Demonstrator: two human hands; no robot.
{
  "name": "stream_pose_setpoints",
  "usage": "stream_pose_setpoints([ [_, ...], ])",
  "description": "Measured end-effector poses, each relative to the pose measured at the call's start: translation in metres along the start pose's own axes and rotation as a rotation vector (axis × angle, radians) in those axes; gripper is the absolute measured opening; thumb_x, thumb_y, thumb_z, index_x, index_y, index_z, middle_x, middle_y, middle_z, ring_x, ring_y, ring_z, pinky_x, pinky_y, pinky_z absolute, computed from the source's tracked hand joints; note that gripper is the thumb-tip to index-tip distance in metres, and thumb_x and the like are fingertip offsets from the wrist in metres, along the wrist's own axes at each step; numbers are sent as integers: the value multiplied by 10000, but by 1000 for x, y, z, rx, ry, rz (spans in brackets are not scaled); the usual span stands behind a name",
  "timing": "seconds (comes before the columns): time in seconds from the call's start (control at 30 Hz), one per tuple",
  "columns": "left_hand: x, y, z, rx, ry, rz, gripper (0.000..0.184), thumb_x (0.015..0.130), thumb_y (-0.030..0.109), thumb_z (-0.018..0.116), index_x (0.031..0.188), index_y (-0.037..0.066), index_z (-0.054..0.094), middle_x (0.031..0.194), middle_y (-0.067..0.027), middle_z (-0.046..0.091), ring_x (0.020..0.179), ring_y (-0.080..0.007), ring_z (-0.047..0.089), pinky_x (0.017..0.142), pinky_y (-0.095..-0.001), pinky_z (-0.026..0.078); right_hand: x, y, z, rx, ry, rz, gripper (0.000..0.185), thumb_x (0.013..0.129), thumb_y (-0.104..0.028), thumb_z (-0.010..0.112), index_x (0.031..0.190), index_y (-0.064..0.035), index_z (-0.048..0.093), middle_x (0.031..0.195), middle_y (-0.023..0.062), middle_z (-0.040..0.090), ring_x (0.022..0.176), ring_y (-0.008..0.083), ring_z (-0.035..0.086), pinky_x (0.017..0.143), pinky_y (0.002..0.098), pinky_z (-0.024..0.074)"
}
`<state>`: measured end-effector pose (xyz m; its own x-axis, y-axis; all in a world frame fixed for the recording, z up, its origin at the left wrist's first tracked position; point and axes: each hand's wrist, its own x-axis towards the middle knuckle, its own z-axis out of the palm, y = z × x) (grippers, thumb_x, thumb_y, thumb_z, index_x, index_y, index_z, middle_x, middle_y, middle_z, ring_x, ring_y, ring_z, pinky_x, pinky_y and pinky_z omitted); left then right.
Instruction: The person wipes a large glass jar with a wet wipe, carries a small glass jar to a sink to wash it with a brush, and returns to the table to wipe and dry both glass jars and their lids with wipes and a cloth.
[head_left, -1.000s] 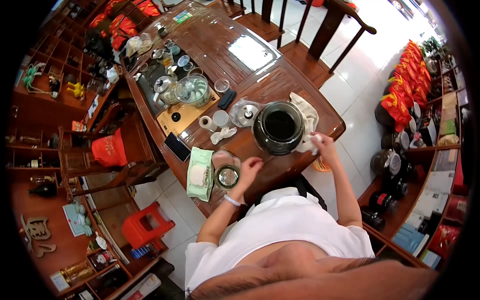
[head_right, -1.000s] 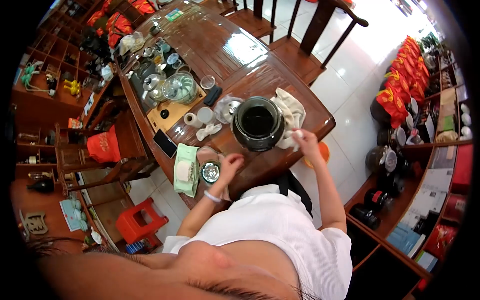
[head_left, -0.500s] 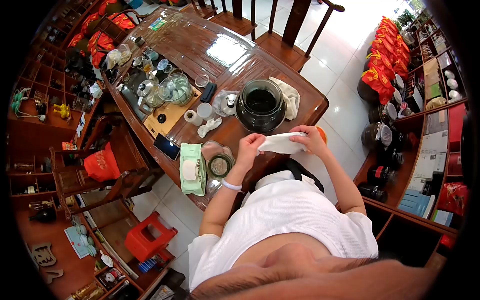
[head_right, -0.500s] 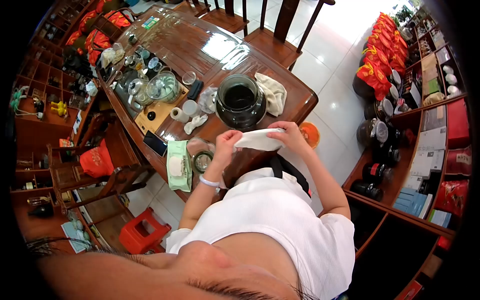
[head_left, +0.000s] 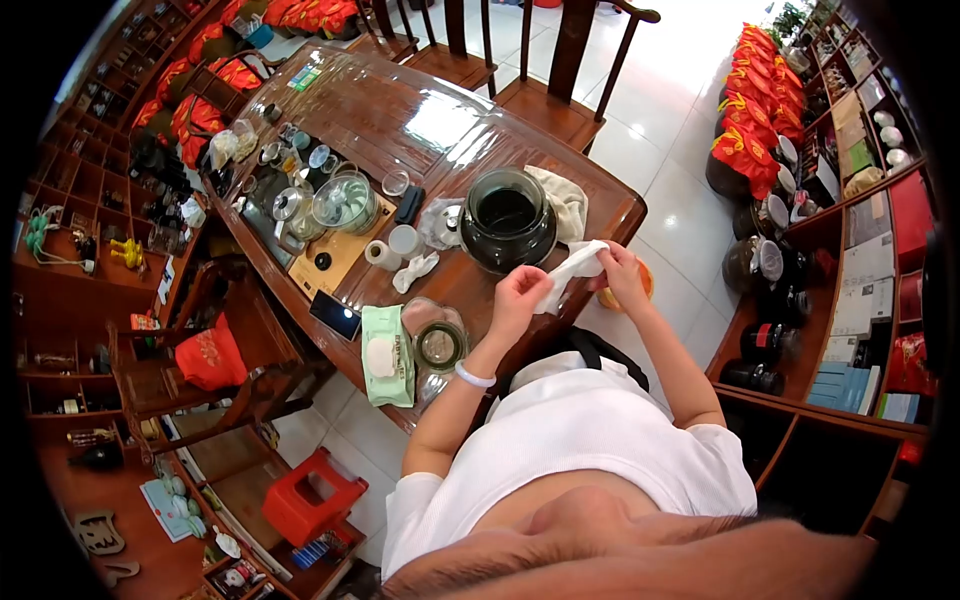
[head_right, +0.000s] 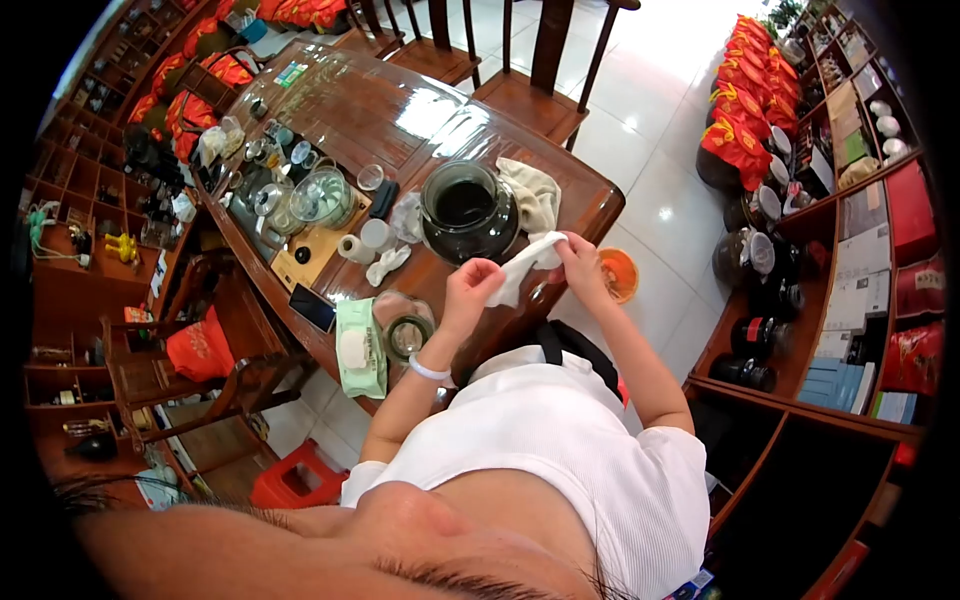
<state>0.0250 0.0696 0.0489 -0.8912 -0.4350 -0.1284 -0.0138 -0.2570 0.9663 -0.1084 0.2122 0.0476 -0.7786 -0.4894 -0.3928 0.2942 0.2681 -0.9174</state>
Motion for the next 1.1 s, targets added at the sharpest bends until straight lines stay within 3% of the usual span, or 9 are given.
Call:
stream_pose_setpoints([
  [0.07,-3,-11,10,209,-85,138,144,759,48,582,892,2,554,741,-17,562,695,-91,532,634,-210,431,1,-3,2,167,-77,129,295,875,-232,385,1055,-38,516,890,62,604,812,216,583,740,347,475],
  [0.13,-11,-4,28,513,-317,517,224,735,35,594,947,-15,541,784,-77,569,704,-157,553,644,-238,447,9,5,11,862,-123,176,332,892,-256,341,1122,-57,472,1036,76,564,929,228,553,791,372,458],
  [0.27,-21,1,36,478,-381,469,205,721,34,604,910,-31,560,888,-104,565,720,-185,562,637,-255,459,29,-2,6,950,-157,130,361,899,-276,311,1143,-51,453,1103,84,529,972,230,533,837,364,436],
  [0.33,-18,0,19,402,-260,252,171,727,34,598,884,-29,574,872,-94,572,721,-162,562,634,-248,462,47,-8,3,837,-188,74,414,906,-332,268,1180,-60,416,1156,87,493,1023,236,503,887,382,400],
  [0.47,-12,-8,-16,363,4,188,110,753,37,576,847,-17,590,768,-55,590,674,-107,565,601,-202,444,102,-17,12,574,-255,61,381,900,-281,309,1133,-20,463,1077,89,540,962,211,534,837,341,423],
  [0.57,-7,-11,-42,323,232,204,109,784,56,557,862,-15,588,757,-31,584,647,-88,550,593,-201,441,132,-34,34,207,-360,-162,290,840,-202,433,994,1,571,877,25,572,730,104,518,636,245,420],
  [0.77,17,-4,-72,247,560,249,204,759,95,588,936,-5,564,812,-51,583,717,-113,535,652,-232,432,138,-82,70,-458,-495,-473,267,730,-115,497,952,18,566,749,51,577,707,116,520,641,264,417],
  [1.0,49,3,-71,837,397,552,671,615,288,715,1138,-29,436,1143,-164,454,1102,-294,386,930,-371,299,154,-133,129,-934,-934,-975,302,592,-21,541,888,-3,599,781,187,585,751,323,561,651,350,455],
  [1.1,53,-2,-71,777,322,407,854,566,354,738,1202,-54,340,1219,-195,372,1169,-317,305,974,-389,243,147,-138,164,-1348,-1108,-1221,195,591,-57,568,780,-19,598,736,149,590,725,321,570,629,389,458],
])
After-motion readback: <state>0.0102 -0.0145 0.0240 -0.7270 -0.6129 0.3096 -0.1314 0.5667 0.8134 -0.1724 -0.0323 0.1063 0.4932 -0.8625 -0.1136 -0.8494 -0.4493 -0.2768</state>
